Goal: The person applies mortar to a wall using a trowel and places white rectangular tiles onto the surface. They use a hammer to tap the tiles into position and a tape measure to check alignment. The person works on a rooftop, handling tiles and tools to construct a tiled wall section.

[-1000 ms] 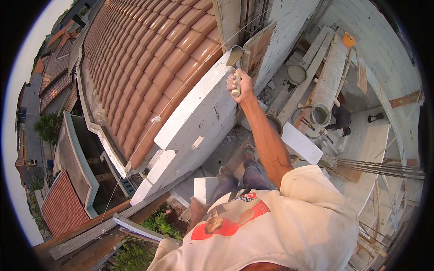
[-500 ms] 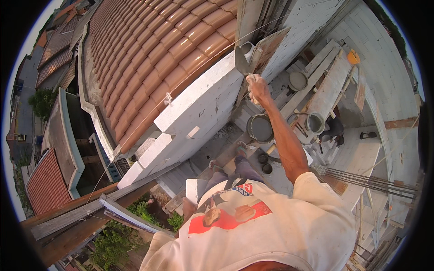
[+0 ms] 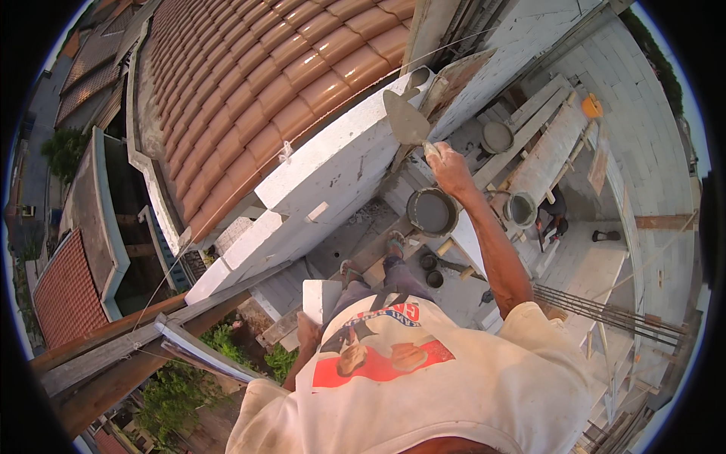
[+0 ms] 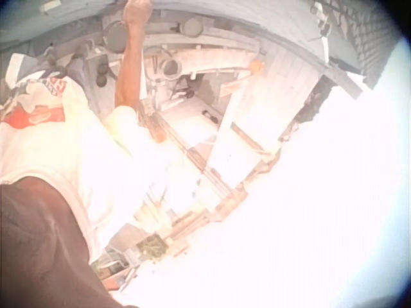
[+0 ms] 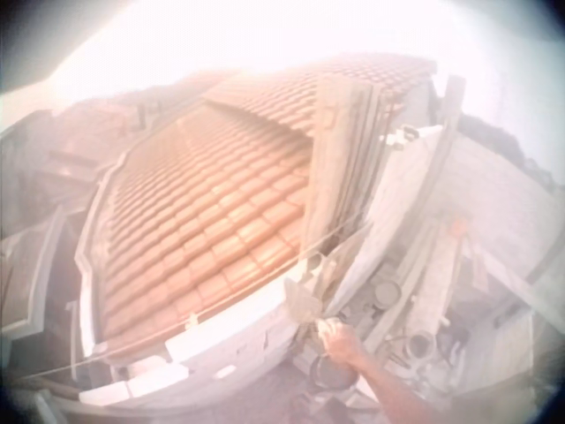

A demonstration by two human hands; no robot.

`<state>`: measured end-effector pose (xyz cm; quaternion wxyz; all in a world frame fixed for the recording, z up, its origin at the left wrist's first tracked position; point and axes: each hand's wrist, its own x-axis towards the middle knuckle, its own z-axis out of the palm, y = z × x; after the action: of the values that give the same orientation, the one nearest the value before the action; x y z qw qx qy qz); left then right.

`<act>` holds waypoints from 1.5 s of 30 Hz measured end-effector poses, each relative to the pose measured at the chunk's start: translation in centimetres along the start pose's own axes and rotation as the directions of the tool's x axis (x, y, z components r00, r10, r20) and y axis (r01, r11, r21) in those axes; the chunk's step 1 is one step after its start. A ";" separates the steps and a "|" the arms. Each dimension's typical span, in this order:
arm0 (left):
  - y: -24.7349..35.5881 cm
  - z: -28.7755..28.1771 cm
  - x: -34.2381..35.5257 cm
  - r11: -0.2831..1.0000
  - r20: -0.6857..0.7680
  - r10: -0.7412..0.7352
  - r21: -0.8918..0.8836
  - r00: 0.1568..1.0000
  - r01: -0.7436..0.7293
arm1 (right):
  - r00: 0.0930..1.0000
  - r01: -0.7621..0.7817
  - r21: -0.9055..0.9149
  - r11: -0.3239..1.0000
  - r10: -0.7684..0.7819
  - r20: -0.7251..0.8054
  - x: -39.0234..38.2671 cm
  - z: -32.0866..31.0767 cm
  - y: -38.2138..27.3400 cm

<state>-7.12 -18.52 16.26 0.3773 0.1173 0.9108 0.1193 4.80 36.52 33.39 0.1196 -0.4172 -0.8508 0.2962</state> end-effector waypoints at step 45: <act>7.5 -0.4 2.5 0.901 0.095 -0.095 0.432 0.991 0.045 | 0.354 -0.899 -0.189 0.395 0.910 0.218 -15.9 28.3 40.7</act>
<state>-8.22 -10.75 17.20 0.3976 0.1714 0.8953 -0.1045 27.98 32.05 -13.07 -0.1952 -0.7702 -0.4932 0.3542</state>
